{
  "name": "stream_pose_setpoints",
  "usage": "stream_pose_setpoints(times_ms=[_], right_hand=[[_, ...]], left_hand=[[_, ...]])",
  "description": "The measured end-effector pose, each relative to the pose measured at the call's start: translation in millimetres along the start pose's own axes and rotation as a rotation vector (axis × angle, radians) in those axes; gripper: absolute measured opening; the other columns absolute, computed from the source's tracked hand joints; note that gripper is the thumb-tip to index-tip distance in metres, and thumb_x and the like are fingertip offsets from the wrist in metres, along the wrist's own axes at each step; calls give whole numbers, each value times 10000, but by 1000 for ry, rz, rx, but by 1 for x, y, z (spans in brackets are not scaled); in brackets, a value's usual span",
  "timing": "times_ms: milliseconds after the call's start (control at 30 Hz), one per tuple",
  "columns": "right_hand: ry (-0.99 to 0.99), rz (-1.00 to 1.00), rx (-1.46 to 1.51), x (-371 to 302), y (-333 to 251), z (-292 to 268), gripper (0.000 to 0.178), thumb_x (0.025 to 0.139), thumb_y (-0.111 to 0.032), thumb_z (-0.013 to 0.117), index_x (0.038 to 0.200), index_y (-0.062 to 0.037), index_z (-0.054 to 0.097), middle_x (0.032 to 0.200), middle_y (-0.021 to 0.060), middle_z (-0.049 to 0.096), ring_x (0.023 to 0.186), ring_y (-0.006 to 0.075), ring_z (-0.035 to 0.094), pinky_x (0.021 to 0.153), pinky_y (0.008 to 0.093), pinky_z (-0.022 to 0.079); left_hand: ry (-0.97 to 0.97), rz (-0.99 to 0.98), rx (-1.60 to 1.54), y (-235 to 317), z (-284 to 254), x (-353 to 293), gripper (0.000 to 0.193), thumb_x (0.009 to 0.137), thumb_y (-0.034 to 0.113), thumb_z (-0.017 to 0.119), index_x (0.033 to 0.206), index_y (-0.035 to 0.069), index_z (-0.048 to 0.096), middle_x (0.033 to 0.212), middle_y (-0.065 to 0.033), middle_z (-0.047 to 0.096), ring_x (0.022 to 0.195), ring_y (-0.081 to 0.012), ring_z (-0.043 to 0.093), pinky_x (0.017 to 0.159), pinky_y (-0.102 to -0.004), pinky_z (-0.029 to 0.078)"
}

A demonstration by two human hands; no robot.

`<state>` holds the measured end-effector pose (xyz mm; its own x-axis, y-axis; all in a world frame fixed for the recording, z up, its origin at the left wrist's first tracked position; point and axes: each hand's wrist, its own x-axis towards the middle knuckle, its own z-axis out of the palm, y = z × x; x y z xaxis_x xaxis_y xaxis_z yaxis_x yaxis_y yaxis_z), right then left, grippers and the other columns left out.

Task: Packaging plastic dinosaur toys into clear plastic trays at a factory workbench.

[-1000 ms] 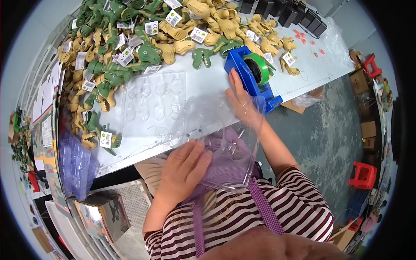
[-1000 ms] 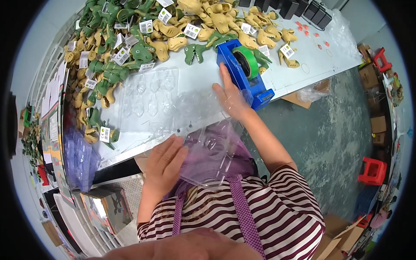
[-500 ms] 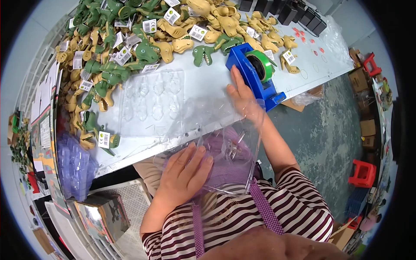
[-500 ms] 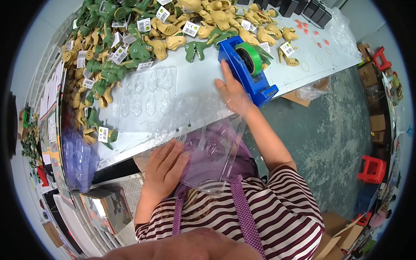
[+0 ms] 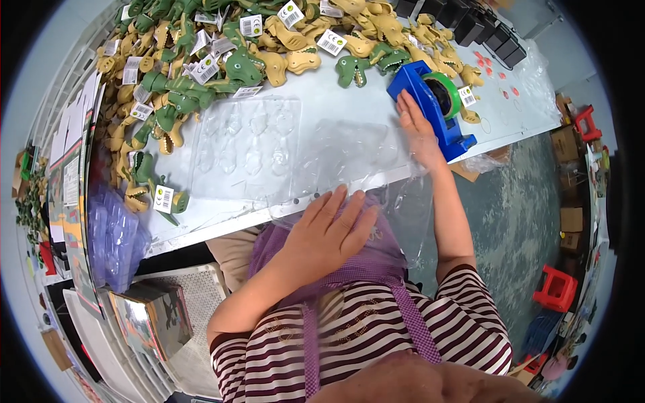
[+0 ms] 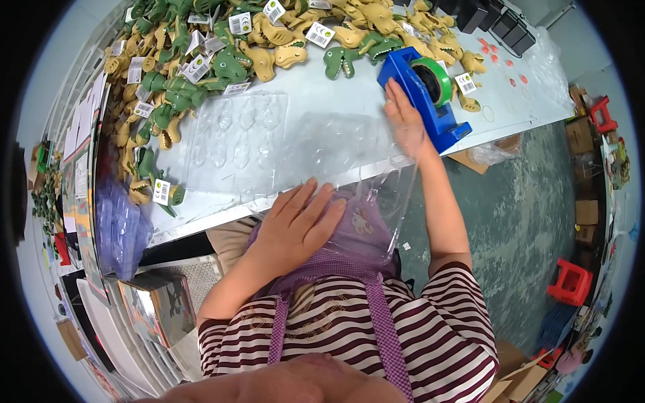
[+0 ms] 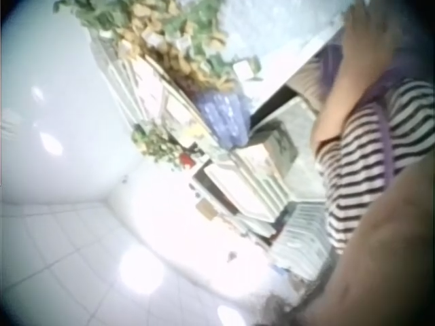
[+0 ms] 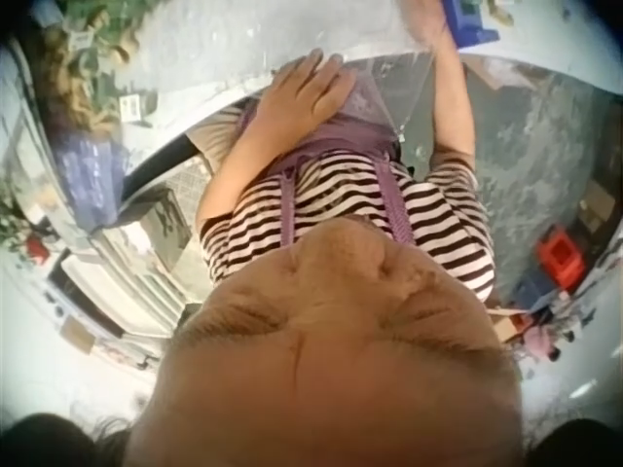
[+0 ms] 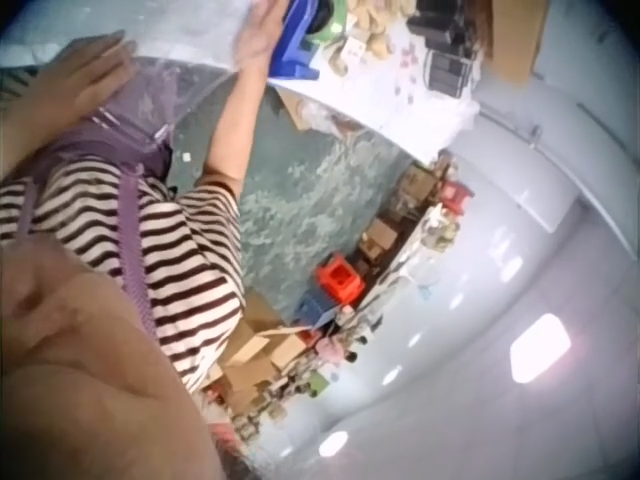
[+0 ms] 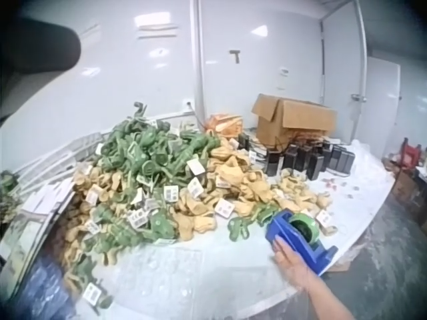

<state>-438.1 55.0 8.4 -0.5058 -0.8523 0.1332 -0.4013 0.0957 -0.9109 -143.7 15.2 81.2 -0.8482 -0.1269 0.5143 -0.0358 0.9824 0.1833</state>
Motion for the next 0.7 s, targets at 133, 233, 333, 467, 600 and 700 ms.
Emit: stream_pose_setpoints(times_ms=[133, 233, 333, 467, 600, 700], right_hand=[[-50, 68, 136, -1, 3, -13, 425, 961, -154, 406, 1361, -31, 329, 1360, 120, 397, 1244, 204, 401, 1028, 283, 301], [-54, 42, 68, -2, 7, -17, 408, 968, -180, 393, 1338, -12, 364, 1348, 111, 411, 1233, 206, 416, 1021, 289, 317], [-36, 119, 484, -8, 4, -21, 452, 964, -258, 403, 1330, 4, 368, 1344, 100, 419, 1239, 210, 408, 1035, 309, 298], [-125, -3, 166, -32, -27, -20, 557, 902, -376, 498, 1333, -42, 384, 1383, 158, 368, 1314, 286, 293, 1065, 356, 229], [-220, -52, -306, -49, -46, -12, 538, 851, -281, 571, 1331, -107, 403, 1419, 198, 290, 1342, 363, 200, 1061, 392, 237], [-239, -64, -487, -46, -40, -2, 529, 831, -162, 588, 1319, -65, 407, 1426, 173, 294, 1352, 330, 194, 1068, 378, 231]], left_hand=[[-58, 7, 30, -2, 4, -2, 386, 767, 101, 566, 1149, 80, 513, 1211, -137, 523, 1081, -328, 521, 847, -405, 451], [-69, -16, 57, -5, 12, -2, 392, 760, 96, 567, 1149, 80, 517, 1210, -142, 519, 1082, -330, 517, 842, -405, 445], [-106, -26, 111, -6, 28, 5, 409, 751, 92, 578, 1156, 78, 523, 1197, -144, 523, 1084, -341, 509, 851, -414, 432], [-247, -74, 247, -1, 55, 14, 511, 746, 168, 630, 1225, 76, 475, 1222, -154, 491, 1119, -385, 458, 905, -454, 382], [-301, -207, -35, 2, 76, 27, 630, 730, 295, 665, 1273, 78, 431, 1287, -165, 430, 1182, -410, 385, 964, -487, 324], [-369, -161, -10, -3, 76, 35, 717, 703, 394, 677, 1312, 128, 406, 1336, -150, 385, 1237, -422, 313, 1009, -511, 267]])
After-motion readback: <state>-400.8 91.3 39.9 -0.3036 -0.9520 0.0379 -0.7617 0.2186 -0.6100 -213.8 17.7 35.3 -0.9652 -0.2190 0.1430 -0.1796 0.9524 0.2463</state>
